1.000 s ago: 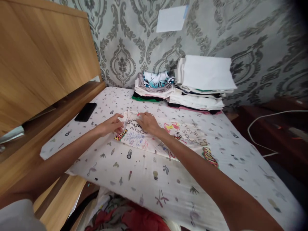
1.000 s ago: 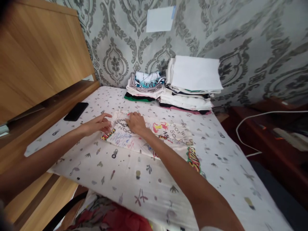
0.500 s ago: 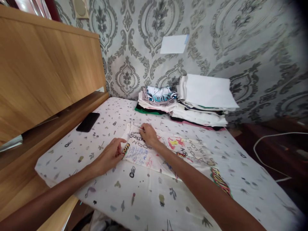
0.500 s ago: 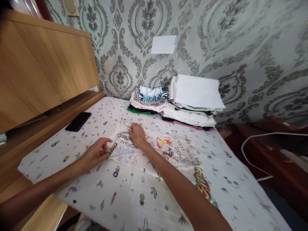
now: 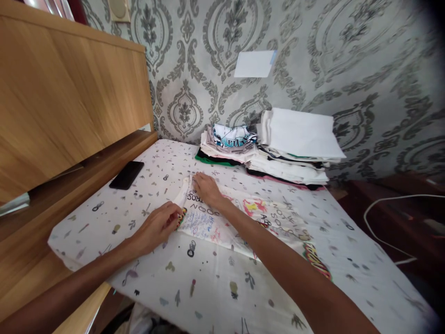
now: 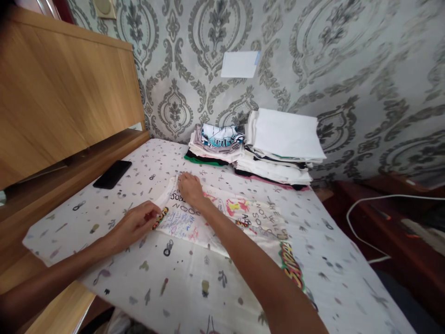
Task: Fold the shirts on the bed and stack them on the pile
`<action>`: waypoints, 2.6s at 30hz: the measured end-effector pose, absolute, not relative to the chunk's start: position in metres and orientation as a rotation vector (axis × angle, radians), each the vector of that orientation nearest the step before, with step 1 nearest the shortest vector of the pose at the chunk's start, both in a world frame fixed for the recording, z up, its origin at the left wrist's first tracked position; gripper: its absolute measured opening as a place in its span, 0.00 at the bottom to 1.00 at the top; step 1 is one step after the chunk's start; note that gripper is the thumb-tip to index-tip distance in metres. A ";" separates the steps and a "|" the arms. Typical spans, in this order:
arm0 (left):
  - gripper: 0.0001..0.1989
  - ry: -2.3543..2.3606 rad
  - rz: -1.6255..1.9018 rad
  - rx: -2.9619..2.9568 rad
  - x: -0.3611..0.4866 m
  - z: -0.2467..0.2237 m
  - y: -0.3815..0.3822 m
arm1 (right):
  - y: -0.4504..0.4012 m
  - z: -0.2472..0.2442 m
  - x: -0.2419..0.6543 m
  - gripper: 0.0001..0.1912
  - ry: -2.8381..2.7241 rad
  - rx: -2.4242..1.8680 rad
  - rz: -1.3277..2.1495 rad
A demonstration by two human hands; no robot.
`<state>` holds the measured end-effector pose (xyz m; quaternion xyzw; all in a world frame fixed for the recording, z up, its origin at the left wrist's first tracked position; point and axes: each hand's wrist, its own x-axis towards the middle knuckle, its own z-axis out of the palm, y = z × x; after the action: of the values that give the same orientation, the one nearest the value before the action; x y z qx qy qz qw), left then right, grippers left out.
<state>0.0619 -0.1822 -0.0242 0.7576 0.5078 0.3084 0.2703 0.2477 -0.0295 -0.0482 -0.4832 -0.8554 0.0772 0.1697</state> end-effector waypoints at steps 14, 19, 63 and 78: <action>0.08 1.341 0.882 1.958 0.046 0.000 -0.175 | -0.023 -0.062 0.237 0.21 -2.452 -1.330 0.192; 0.07 1.423 0.594 2.051 0.048 -0.013 -0.180 | -0.034 -0.051 0.242 0.20 -2.392 -1.295 0.217; 0.14 1.296 0.459 2.651 0.142 -0.014 -0.121 | -0.052 -0.054 0.329 0.05 -2.158 -1.648 0.191; 0.33 1.641 0.266 2.653 0.133 -0.066 -0.097 | -0.065 -0.036 0.328 0.10 -2.153 -1.944 0.101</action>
<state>0.1335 -0.0972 -0.0664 0.8474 0.5240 0.0849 0.0053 0.3279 -0.0653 -0.0362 -0.6651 -0.7364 0.0345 0.1193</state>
